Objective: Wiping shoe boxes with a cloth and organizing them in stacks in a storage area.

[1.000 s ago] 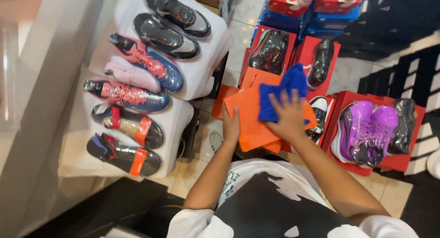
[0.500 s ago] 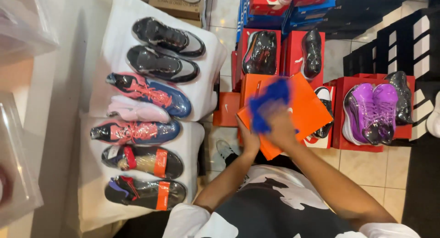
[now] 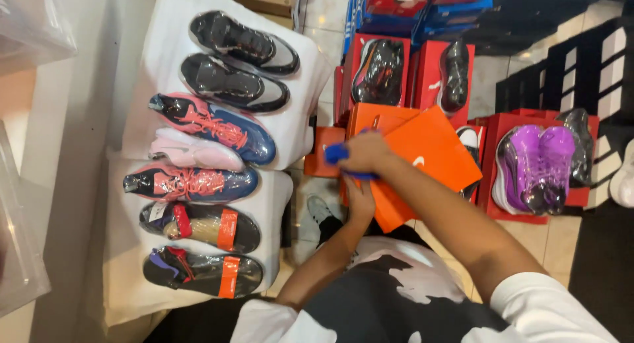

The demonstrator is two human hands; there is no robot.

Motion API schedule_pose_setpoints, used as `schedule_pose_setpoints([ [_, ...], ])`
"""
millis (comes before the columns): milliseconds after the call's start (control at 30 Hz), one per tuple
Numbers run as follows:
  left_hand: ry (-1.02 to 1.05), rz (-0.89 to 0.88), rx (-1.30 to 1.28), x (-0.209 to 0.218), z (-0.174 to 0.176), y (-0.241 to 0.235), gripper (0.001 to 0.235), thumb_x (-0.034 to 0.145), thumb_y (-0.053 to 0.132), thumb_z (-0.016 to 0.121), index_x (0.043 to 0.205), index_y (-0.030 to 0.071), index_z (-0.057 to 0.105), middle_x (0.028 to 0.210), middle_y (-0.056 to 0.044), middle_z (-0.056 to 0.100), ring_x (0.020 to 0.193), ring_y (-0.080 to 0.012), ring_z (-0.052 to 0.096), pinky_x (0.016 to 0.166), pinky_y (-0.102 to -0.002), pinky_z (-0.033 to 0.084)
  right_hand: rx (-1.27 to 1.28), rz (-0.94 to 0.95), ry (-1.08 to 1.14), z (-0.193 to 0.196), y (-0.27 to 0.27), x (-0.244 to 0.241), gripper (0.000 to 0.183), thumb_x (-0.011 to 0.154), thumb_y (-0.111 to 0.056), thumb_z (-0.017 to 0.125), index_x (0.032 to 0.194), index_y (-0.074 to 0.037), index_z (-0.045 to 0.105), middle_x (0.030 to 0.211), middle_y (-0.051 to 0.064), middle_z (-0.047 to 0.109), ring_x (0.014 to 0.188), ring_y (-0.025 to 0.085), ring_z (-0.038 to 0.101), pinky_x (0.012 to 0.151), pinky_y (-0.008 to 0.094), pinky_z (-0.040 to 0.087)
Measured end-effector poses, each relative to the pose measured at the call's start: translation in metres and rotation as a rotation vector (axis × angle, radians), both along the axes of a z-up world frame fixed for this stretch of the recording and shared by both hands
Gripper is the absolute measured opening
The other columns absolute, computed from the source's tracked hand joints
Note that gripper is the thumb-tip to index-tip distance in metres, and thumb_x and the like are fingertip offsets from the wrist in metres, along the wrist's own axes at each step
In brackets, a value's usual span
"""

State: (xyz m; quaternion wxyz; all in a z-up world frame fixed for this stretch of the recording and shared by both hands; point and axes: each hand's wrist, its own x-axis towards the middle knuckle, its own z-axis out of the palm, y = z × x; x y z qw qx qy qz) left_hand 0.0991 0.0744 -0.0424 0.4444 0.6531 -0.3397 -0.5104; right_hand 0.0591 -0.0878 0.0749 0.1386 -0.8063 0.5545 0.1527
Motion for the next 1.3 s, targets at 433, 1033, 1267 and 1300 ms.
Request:
schedule_pose_setpoints([
  [433,-0.064,0.123,-0.030,0.004,0.070,-0.012,0.067,0.111,0.027,0.040,0.163,0.002,0.008,0.166,-0.029,0.012,0.153,-0.0408,0.018,0.127,-0.052,0.016,0.187,0.037,0.143,0.001,-0.046,-0.037,0.059,0.080,-0.063,0.057,0.108,-0.016,0.080,0.108,0.010,0.079,0.109,0.035,0.073,0.088,0.053,0.054],
  [1033,-0.130,0.143,-0.037,-0.006,0.082,-0.021,0.074,0.108,0.042,0.043,0.166,0.016,0.005,0.163,-0.032,0.024,0.147,-0.0485,0.031,0.121,-0.059,0.028,-0.162,0.277,-0.404,-0.021,0.108,-0.141,0.095,0.062,-0.040,0.077,0.151,-0.024,0.049,0.160,0.010,0.041,0.152,0.045,0.022,0.121,0.062,0.017],
  [1267,-0.077,0.120,-0.012,-0.009,0.081,-0.017,0.072,0.109,0.034,0.045,0.166,0.014,0.006,0.166,-0.027,0.020,0.149,-0.0456,0.029,0.120,-0.059,0.028,-0.197,-0.023,-0.323,0.019,0.053,-0.230,0.096,0.067,-0.035,0.083,0.153,-0.008,0.048,0.160,0.024,0.038,0.142,0.059,0.033,0.115,0.067,0.029],
  [1300,-0.078,0.124,-0.012,-0.009,0.078,-0.017,0.072,0.109,0.034,0.045,0.166,0.014,0.006,0.166,-0.027,0.020,0.149,-0.0456,0.029,0.120,-0.059,0.028,-0.196,-0.019,-0.325,0.008,0.031,-0.230,0.096,0.067,-0.035,0.083,0.153,-0.008,0.048,0.160,0.024,0.038,0.142,0.059,0.033,0.115,0.067,0.029],
])
